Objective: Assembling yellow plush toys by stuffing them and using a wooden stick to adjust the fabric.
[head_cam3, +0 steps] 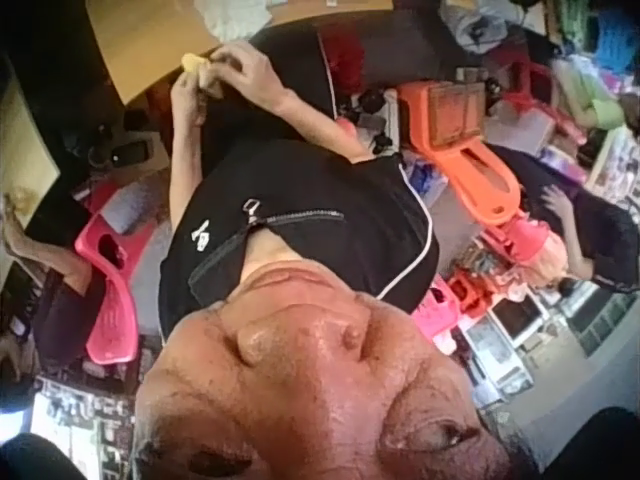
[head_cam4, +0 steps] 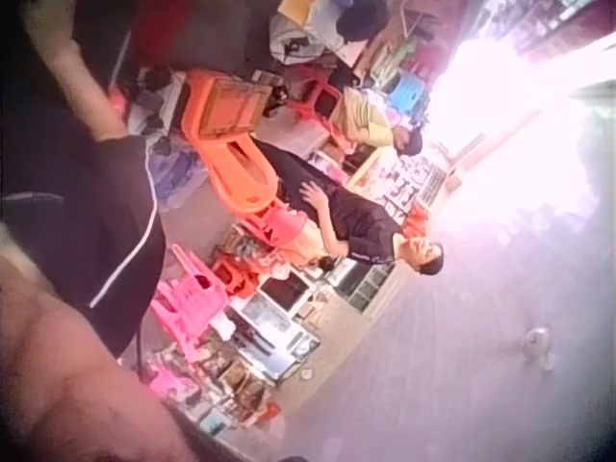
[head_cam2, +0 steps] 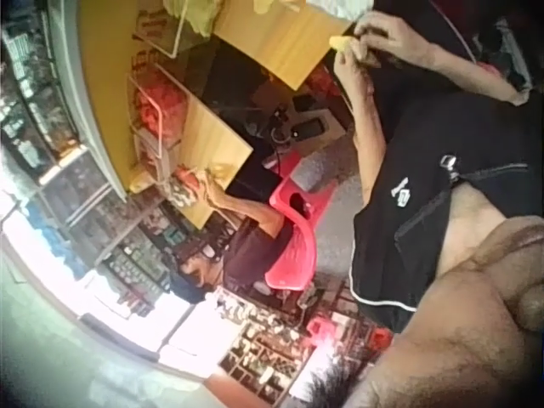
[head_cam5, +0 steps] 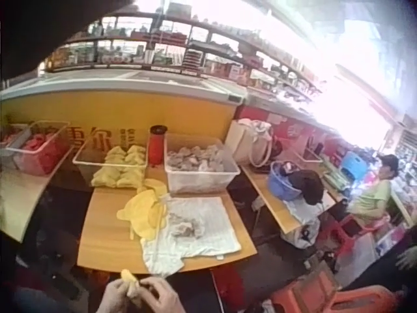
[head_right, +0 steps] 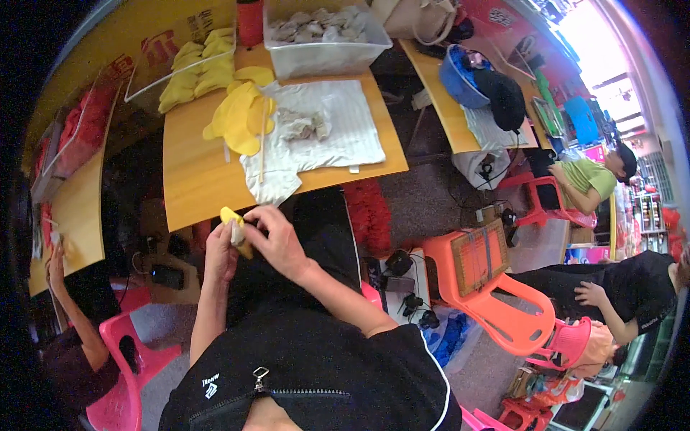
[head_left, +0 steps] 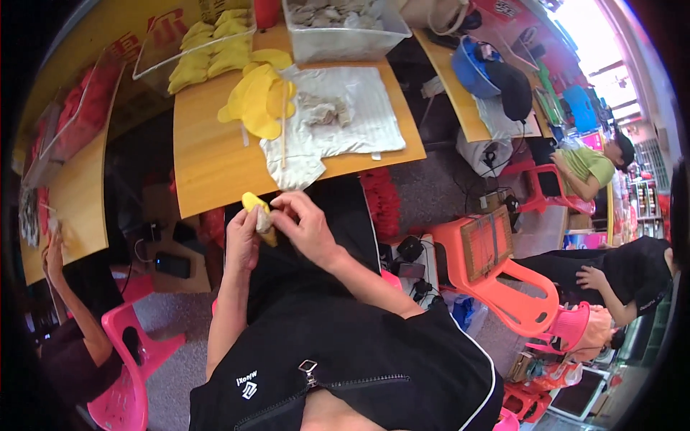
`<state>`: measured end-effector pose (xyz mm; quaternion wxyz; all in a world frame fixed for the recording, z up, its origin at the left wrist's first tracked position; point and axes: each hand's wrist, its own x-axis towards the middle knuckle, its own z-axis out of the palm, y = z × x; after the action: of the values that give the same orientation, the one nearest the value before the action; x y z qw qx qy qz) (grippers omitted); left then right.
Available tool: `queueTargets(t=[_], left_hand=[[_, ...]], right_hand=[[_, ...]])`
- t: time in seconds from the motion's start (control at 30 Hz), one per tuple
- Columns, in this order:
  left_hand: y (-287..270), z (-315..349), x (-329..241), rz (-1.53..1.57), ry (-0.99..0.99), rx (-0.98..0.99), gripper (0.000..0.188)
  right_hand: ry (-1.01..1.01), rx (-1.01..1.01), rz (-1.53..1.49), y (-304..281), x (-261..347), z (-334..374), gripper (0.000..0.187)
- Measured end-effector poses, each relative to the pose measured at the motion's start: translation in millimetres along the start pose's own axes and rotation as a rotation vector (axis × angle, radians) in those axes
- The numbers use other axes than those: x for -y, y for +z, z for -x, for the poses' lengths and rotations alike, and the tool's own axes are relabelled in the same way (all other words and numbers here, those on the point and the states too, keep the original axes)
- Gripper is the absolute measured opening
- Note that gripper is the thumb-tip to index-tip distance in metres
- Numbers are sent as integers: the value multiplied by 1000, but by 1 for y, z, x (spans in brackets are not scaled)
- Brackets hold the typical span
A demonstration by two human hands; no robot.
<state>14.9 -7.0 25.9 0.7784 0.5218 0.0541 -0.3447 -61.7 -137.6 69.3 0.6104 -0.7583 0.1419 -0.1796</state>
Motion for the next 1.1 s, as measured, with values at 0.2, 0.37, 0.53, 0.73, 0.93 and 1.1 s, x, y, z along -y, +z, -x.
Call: queueTargets(t=[0.2,0.37,0.53,0.73,0.93,1.1], left_hand=[[3,3,10,-44,198,-57,18],[1,7,7,9,125,70,21],[10,4,4,117,106,46,22],[7,6,1,263,68,61,23],[1,13,1,249,-64,78,24],[3,8,7,211,42,34,23]], right_hand=[[-206,-13,192,12,-13,4,27],[220,52,-293,8,-36,1,22],[247,66,-360,3,-30,-2,27],[6,51,122,7,-14,-4,15],[-67,-29,243,14,-18,-4,13],[-75,86,279,13,-17,-7,13]])
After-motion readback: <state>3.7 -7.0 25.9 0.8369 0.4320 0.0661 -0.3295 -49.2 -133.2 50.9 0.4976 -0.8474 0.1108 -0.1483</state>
